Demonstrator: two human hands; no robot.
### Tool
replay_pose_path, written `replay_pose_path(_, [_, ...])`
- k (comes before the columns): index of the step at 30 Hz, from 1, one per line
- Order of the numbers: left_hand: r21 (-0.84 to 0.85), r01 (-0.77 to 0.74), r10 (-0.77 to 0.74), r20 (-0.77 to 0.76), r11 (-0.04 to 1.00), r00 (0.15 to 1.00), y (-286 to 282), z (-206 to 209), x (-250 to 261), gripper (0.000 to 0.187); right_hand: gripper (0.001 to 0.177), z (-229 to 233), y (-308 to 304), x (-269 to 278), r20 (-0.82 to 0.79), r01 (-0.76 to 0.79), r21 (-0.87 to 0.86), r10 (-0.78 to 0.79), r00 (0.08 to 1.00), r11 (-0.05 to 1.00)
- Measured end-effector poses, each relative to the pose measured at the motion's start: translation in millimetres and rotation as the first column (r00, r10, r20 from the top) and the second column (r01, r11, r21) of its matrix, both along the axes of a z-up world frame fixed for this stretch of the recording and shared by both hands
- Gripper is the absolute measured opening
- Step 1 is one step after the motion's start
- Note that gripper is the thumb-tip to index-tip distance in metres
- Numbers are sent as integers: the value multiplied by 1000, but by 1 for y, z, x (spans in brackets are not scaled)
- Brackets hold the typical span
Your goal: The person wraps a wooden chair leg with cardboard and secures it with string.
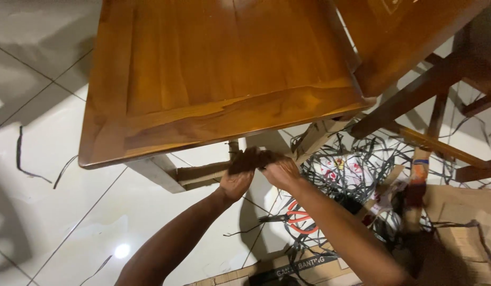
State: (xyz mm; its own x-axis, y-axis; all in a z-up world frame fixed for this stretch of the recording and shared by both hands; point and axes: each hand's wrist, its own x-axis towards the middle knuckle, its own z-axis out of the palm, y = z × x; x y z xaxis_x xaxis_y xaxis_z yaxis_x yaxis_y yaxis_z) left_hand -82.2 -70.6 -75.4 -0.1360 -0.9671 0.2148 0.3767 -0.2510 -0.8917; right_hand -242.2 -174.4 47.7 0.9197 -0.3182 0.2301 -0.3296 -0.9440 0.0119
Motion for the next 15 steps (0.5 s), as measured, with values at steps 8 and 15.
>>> replay_pose_path(8, [-325,410,-259,-943,852,-210,13,79,-13,63,22,-39,15,-83,168,263,263,-312,935,928])
replay_pose_path(15, [-217,244,-170,-965,945,-200,-10,64,-46,40,41,-41,50,-104,-139,512,780,-700,701,359])
